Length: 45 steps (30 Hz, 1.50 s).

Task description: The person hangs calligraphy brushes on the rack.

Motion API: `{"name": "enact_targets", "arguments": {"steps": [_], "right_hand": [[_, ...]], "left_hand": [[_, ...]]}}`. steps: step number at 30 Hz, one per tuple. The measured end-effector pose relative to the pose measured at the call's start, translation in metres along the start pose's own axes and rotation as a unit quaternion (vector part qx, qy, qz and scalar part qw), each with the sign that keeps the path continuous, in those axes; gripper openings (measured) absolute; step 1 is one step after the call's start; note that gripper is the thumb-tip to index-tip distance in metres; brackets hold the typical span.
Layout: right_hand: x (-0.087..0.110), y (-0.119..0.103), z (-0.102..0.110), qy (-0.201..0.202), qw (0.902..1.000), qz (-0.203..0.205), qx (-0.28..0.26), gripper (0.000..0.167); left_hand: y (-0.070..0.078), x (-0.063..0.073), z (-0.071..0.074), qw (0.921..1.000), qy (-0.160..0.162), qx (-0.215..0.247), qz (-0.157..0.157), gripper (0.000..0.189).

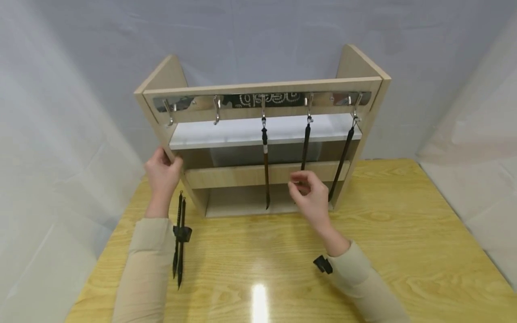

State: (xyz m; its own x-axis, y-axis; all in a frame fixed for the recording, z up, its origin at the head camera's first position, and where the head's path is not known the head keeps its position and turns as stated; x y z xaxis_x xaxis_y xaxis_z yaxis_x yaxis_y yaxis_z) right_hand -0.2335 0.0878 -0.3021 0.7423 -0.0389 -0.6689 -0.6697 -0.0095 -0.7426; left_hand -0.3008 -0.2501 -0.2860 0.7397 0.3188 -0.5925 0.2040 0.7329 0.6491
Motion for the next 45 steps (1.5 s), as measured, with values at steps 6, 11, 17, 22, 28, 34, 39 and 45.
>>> {"name": "enact_targets", "arguments": {"steps": [6, 11, 17, 22, 28, 34, 39, 45], "right_hand": [[0.000, -0.018, 0.022, 0.032, 0.9986, 0.042, -0.006, 0.018], [0.001, -0.015, 0.046, 0.055, 0.9964, 0.059, -0.024, 0.019], [0.002, -0.006, 0.082, 0.114, 0.9919, 0.054, -0.010, 0.017], [-0.005, -0.002, 0.107, 0.155, 0.9873, 0.029, 0.016, 0.017], [-0.018, 0.005, 0.133, 0.203, 0.9764, -0.001, 0.073, 0.014], [-0.032, 0.017, 0.149, 0.216, 0.9687, -0.027, 0.120, 0.018], [-0.047, 0.022, 0.148, 0.187, 0.9718, -0.064, 0.129, 0.025], [-0.061, 0.031, 0.144, 0.140, 0.9793, -0.093, 0.113, 0.035]], "left_hand": [[-0.001, 0.000, 0.001, 0.9999, 0.003, -0.011, 0.002, 0.027], [-0.001, -0.001, 0.002, 0.9998, 0.003, -0.018, 0.003, 0.026], [-0.001, 0.000, 0.004, 0.9997, 0.008, -0.023, 0.003, 0.024], [-0.002, 0.000, 0.004, 0.9996, 0.004, -0.028, 0.008, 0.024], [-0.003, 0.000, 0.003, 0.9994, 0.000, -0.031, 0.013, 0.024], [-0.002, 0.000, 0.003, 0.9995, 0.000, -0.029, 0.009, 0.025], [-0.003, 0.001, 0.001, 0.9993, -0.007, -0.031, 0.016, 0.025], [-0.003, 0.000, 0.000, 0.9994, -0.007, -0.031, 0.014, 0.024]]}}
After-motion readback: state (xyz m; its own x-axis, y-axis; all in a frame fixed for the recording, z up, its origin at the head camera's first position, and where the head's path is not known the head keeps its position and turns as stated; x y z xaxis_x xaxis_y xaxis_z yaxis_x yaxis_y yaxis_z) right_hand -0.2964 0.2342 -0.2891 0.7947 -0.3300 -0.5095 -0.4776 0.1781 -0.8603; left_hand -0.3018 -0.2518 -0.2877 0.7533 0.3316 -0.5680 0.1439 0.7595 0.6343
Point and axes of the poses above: each hand's wrist, its own x-axis away from the middle knuckle, its own z-axis out of the back of the hand, y = z × x, the point moved 8 cm from there along -x, towards the middle knuckle, and after that the axes turned 15 degrees about -x, right-handed, at the moved point
